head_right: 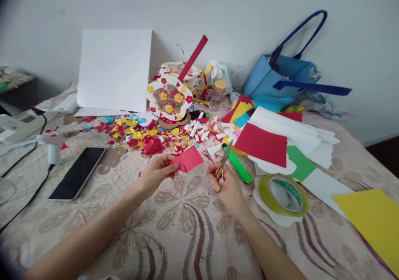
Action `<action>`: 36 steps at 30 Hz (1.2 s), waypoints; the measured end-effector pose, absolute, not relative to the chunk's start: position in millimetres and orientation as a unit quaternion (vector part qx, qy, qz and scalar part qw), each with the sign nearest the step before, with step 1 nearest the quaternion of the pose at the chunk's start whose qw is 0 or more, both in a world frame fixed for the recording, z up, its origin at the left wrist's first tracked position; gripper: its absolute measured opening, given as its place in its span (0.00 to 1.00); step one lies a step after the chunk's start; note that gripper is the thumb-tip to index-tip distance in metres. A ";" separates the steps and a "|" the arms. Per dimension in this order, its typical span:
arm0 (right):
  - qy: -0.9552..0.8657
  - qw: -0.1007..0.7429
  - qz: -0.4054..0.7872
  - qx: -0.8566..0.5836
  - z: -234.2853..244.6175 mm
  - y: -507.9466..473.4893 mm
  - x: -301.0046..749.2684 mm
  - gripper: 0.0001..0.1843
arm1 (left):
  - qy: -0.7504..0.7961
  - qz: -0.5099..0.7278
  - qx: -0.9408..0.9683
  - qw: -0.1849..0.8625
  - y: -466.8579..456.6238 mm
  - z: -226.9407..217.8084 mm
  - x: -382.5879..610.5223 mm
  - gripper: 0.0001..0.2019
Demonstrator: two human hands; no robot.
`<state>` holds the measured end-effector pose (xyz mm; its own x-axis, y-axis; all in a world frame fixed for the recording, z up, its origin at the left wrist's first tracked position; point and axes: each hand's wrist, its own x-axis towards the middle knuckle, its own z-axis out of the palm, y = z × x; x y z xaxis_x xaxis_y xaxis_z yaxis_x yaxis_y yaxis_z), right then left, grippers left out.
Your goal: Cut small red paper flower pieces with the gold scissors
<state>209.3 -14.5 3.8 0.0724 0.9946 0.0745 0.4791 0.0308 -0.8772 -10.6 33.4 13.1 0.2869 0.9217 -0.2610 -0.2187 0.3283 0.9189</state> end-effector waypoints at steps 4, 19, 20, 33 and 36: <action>-0.532 0.468 0.427 -0.562 -1.9 -15.0 203.6 0.17 | 0.432 0.412 0.424 0.681 25.5 11.6 -3.8 0.16; -0.476 0.494 0.441 -0.579 -3.8 -27.5 172.5 0.19 | 0.424 0.374 0.407 0.718 2.9 0.5 17.0 0.15; -0.479 0.489 0.443 -0.580 -4.2 -27.4 173.1 0.19 | 0.424 0.375 0.405 0.718 4.0 -0.5 16.5 0.14; -0.595 0.357 0.536 -0.481 -3.8 -38.0 178.3 0.20 | 0.407 0.496 0.305 0.704 30.2 23.2 -5.9 0.12; -0.599 0.326 0.557 -0.475 0.9 -41.4 175.5 0.18 | 0.405 0.500 0.283 0.711 31.9 22.4 -7.9 0.12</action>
<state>175.5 -41.4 0.9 -0.3375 0.9310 -0.1392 0.2052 -0.0715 -0.9761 -7.9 31.9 22.4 0.1712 0.9406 -0.2933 -0.4822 0.3396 0.8076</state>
